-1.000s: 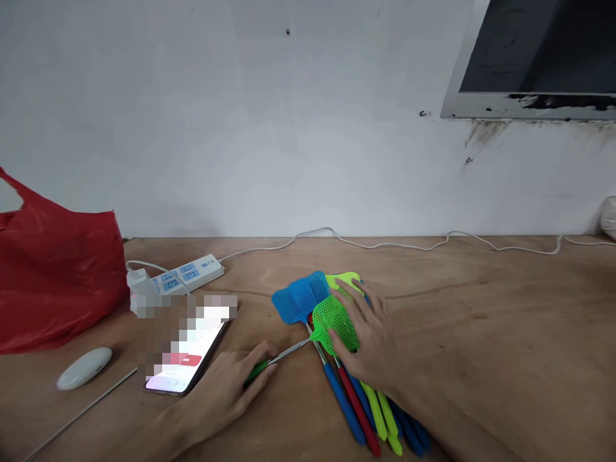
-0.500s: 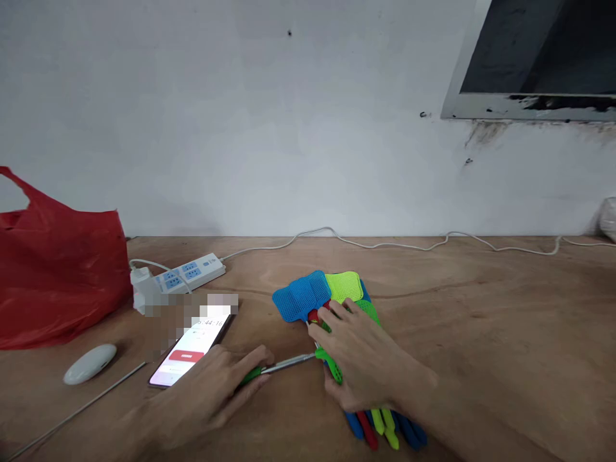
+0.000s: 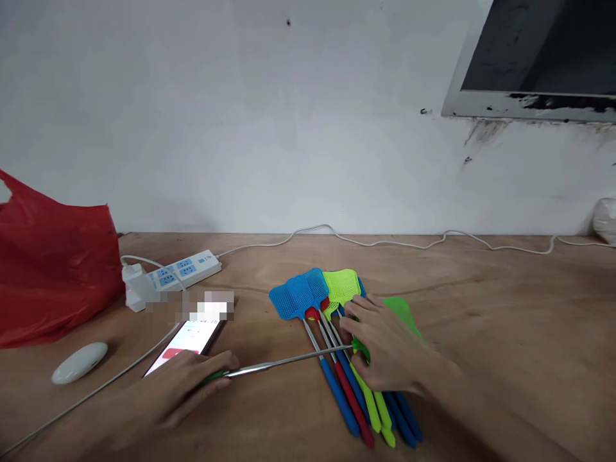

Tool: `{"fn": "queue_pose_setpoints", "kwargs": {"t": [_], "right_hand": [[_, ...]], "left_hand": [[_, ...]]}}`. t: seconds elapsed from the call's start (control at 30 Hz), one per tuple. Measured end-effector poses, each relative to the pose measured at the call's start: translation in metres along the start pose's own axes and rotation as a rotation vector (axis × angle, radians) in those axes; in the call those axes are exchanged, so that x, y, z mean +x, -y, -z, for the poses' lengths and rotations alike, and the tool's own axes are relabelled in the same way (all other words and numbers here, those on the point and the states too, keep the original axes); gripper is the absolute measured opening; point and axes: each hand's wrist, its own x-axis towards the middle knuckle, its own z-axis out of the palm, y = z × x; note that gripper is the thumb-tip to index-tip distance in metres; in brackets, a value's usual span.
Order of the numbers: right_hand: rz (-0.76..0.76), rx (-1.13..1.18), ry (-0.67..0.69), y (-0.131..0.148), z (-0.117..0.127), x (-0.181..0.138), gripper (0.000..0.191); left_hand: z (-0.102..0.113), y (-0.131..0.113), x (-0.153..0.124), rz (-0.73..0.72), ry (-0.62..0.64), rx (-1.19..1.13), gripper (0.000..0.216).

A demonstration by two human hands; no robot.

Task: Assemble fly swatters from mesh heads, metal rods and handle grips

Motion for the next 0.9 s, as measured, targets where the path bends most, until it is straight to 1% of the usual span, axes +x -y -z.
{"fn": "queue_pose_setpoints", "kwargs": {"t": [0.07, 0.13, 0.27, 0.33, 0.4, 0.43, 0.5, 0.53, 0.57, 0.6, 0.67, 0.7, 0.77, 0.83, 0.9], "right_hand": [[0.028, 0.027, 0.000, 0.004, 0.001, 0.001, 0.023], [0.040, 0.026, -0.016, 0.007, 0.004, 0.002, 0.023], [0.029, 0.016, -0.108, 0.000, 0.009, -0.006, 0.037], [-0.027, 0.094, -0.147, -0.006, 0.009, -0.013, 0.046], [-0.150, 0.285, -0.205, -0.010, 0.008, -0.018, 0.053], [-0.240, 0.421, -0.247, -0.011, 0.008, -0.020, 0.052], [-0.472, 0.741, -0.321, -0.012, 0.008, -0.022, 0.049], [-0.603, 0.908, -0.333, -0.011, 0.008, -0.022, 0.049], [-0.735, 1.064, -0.313, -0.010, 0.008, -0.022, 0.050], [-0.855, 1.203, -0.262, -0.008, 0.008, -0.022, 0.052], [-1.038, 1.406, -0.147, -0.004, 0.007, -0.023, 0.050], [-1.091, 1.471, -0.103, -0.002, 0.006, -0.024, 0.046], [-1.124, 1.553, -0.060, 0.001, 0.006, -0.024, 0.039], [-1.119, 1.591, -0.050, 0.002, 0.008, -0.022, 0.033], [-1.127, 1.587, -0.085, 0.001, 0.012, -0.019, 0.028]], "left_hand": [[-0.002, -0.002, -0.001, 0.007, -0.005, -0.035, 0.022], [-0.003, -0.005, -0.003, 0.032, -0.029, -0.049, 0.021], [-0.004, -0.008, -0.012, 0.141, -0.093, -0.043, 0.025], [-0.004, -0.009, -0.018, 0.209, -0.109, -0.069, 0.027], [-0.003, -0.011, -0.023, 0.246, -0.121, -0.081, 0.029], [-0.002, -0.011, -0.025, 0.253, -0.129, -0.075, 0.029], [0.000, -0.011, -0.028, 0.251, -0.144, -0.057, 0.029], [0.001, -0.010, -0.029, 0.247, -0.150, -0.053, 0.029], [0.001, -0.010, -0.029, 0.242, -0.156, -0.052, 0.029], [0.001, -0.009, -0.030, 0.238, -0.162, -0.051, 0.029], [0.002, -0.007, -0.029, 0.224, -0.170, -0.036, 0.028], [0.002, -0.006, -0.028, 0.209, -0.168, -0.024, 0.028], [0.003, -0.003, -0.026, 0.171, -0.155, 0.003, 0.030], [0.004, -0.001, -0.023, 0.141, -0.139, 0.023, 0.032], [0.005, 0.002, -0.021, 0.135, -0.137, 0.041, 0.033]]}}
